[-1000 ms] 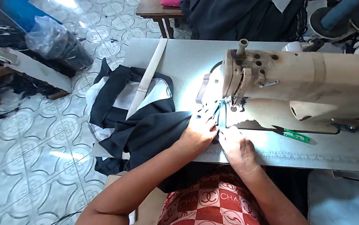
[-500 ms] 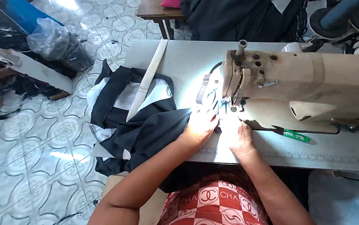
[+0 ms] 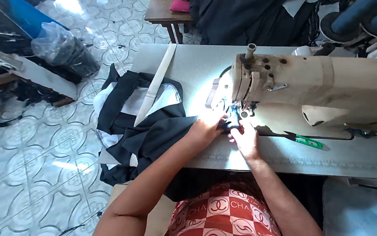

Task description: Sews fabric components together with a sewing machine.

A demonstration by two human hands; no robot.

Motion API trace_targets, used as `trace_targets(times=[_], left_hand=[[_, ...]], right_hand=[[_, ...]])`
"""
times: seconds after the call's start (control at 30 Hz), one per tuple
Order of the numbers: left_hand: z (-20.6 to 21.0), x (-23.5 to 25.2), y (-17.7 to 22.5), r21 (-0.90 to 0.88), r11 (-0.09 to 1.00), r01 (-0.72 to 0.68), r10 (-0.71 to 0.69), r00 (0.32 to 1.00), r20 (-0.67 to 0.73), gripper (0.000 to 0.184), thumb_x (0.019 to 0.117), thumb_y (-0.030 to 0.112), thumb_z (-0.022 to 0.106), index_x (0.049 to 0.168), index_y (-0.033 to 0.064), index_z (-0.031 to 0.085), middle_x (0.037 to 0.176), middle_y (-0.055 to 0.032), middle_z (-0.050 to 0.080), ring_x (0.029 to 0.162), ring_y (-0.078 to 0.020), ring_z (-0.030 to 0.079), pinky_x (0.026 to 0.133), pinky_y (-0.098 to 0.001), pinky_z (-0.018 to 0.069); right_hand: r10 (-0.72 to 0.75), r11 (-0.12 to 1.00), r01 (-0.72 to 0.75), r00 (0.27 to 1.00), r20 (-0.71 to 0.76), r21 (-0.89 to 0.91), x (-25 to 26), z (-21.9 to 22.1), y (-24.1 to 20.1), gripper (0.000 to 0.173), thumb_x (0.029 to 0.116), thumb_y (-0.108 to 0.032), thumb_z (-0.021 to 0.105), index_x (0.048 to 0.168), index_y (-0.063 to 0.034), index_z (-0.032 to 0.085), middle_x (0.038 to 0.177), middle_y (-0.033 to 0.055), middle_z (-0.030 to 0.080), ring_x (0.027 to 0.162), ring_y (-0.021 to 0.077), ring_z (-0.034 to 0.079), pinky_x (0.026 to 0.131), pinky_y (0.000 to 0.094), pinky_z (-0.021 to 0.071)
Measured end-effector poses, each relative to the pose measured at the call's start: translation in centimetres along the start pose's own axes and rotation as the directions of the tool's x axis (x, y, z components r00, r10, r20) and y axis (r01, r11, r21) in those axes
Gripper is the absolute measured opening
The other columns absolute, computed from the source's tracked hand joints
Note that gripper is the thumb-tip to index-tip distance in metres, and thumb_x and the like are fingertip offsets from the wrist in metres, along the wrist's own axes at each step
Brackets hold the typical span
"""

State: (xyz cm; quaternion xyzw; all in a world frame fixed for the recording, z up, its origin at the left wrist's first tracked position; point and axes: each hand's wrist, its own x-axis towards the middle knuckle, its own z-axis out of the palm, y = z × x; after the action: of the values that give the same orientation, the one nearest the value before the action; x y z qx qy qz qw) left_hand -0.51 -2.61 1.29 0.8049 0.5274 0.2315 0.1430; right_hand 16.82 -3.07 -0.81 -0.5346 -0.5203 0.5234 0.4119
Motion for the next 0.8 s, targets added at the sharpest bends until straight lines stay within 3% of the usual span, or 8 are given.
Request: trace_targets(times=[0.1, 0.17, 0.23, 0.27, 0.37, 0.5, 0.67, 0.8], left_hand=[[-0.1, -1.0, -0.1, 0.244, 0.946, -0.215, 0.217, 0.976, 0.020, 0.025, 0.0914, 0.009, 0.070, 0.116, 0.0125, 0.074, 0.125, -0.0075, 0.070, 0.119, -0.0287, 0.065, 0.096, -0.0558, 0.0503], [0.2, -1.7, -0.2, 0.310, 0.912, -0.267, 0.266, 0.963, 0.048, 0.020, 0.0947, 0.006, 0.063, 0.106, 0.0162, 0.077, 0.128, -0.0008, 0.070, 0.128, -0.0252, 0.060, 0.096, -0.0592, 0.0476], [0.5, -2.0, -0.1, 0.335, 0.899, -0.283, 0.279, 0.958, 0.060, 0.019, 0.0968, 0.006, 0.060, 0.101, 0.0148, 0.076, 0.128, 0.0008, 0.070, 0.135, -0.0237, 0.056, 0.098, -0.0591, 0.0461], [0.5, -2.0, 0.0, 0.343, 0.896, -0.280, 0.276, 0.959, 0.061, 0.020, 0.0976, 0.006, 0.058, 0.101, 0.0138, 0.076, 0.128, 0.0006, 0.070, 0.136, -0.0233, 0.055, 0.100, -0.0584, 0.0451], [0.5, -1.9, 0.4, 0.368, 0.881, -0.296, 0.294, 0.954, 0.064, 0.021, 0.0982, 0.005, 0.057, 0.102, 0.0132, 0.075, 0.127, 0.0011, 0.071, 0.136, -0.0230, 0.055, 0.100, -0.0562, 0.0463], [0.4, -2.2, 0.1, 0.350, 0.882, -0.315, 0.306, 0.948, 0.083, 0.023, 0.1014, 0.007, 0.054, 0.102, 0.0138, 0.076, 0.115, 0.0001, 0.074, 0.130, -0.0229, 0.059, 0.099, -0.0537, 0.0470], [0.2, -2.4, 0.1, 0.389, 0.876, -0.287, 0.271, 0.958, 0.096, 0.023, 0.1026, 0.010, 0.053, 0.102, 0.0166, 0.075, 0.107, -0.0008, 0.074, 0.125, -0.0244, 0.062, 0.090, -0.0539, 0.0489], [0.8, -2.2, 0.2, 0.405, 0.866, -0.293, 0.292, 0.954, 0.064, 0.030, 0.1027, 0.008, 0.053, 0.116, 0.0226, 0.075, 0.104, -0.0032, 0.073, 0.120, -0.0267, 0.063, 0.090, -0.0541, 0.0474]], right_hand=[[0.212, 0.936, -0.235, 0.971, 0.113, 0.262, -2.8, -0.5, -0.9, 0.014, 0.0954, 0.001, 0.061, 0.106, 0.0010, 0.052, 0.064, 0.0009, 0.060, 0.047, 0.0068, 0.058, 0.046, 0.0213, 0.0533], [0.242, 0.916, -0.275, 0.960, 0.142, 0.292, -4.7, -1.2, -0.5, 0.026, 0.0950, 0.003, 0.060, 0.119, 0.0019, 0.051, 0.064, 0.0025, 0.063, 0.047, 0.0093, 0.060, 0.046, 0.0236, 0.0544], [0.044, 0.999, -0.044, 0.996, 0.073, -0.002, -5.6, -1.8, 0.3, 0.044, 0.0907, 0.006, 0.058, 0.133, 0.0076, 0.049, 0.085, 0.0040, 0.070, 0.061, 0.0086, 0.069, 0.058, 0.0238, 0.0612], [-0.132, 0.956, 0.140, 0.990, 0.049, -0.257, -5.8, -1.9, 0.7, 0.048, 0.0872, 0.004, 0.061, 0.134, 0.0095, 0.054, 0.103, 0.0079, 0.071, 0.074, 0.0079, 0.070, 0.066, 0.0231, 0.0611], [-0.486, 0.550, 0.402, 0.867, 0.111, -0.732, -5.0, -1.7, 1.6, 0.042, 0.0836, -0.007, 0.071, 0.125, -0.0009, 0.071, 0.124, 0.0193, 0.070, 0.109, 0.0290, 0.071, 0.089, 0.0378, 0.0597], [-0.581, 0.361, 0.496, 0.782, 0.225, -0.790, -4.2, -2.1, 3.6, 0.024, 0.0929, -0.015, 0.064, 0.111, -0.0141, 0.080, 0.113, 0.0065, 0.077, 0.107, 0.0295, 0.072, 0.088, 0.0460, 0.0591], [-0.581, 0.342, 0.473, 0.786, 0.213, -0.812, -4.9, -2.2, 4.8, 0.026, 0.0956, -0.018, 0.061, 0.114, -0.0160, 0.080, 0.116, 0.0057, 0.077, 0.110, 0.0305, 0.071, 0.092, 0.0497, 0.0562], [-0.586, 0.345, 0.481, 0.781, 0.215, -0.806, -4.8, -2.3, 4.7, 0.026, 0.0958, -0.016, 0.061, 0.114, -0.0151, 0.080, 0.116, 0.0055, 0.077, 0.108, 0.0295, 0.071, 0.090, 0.0476, 0.0561]])
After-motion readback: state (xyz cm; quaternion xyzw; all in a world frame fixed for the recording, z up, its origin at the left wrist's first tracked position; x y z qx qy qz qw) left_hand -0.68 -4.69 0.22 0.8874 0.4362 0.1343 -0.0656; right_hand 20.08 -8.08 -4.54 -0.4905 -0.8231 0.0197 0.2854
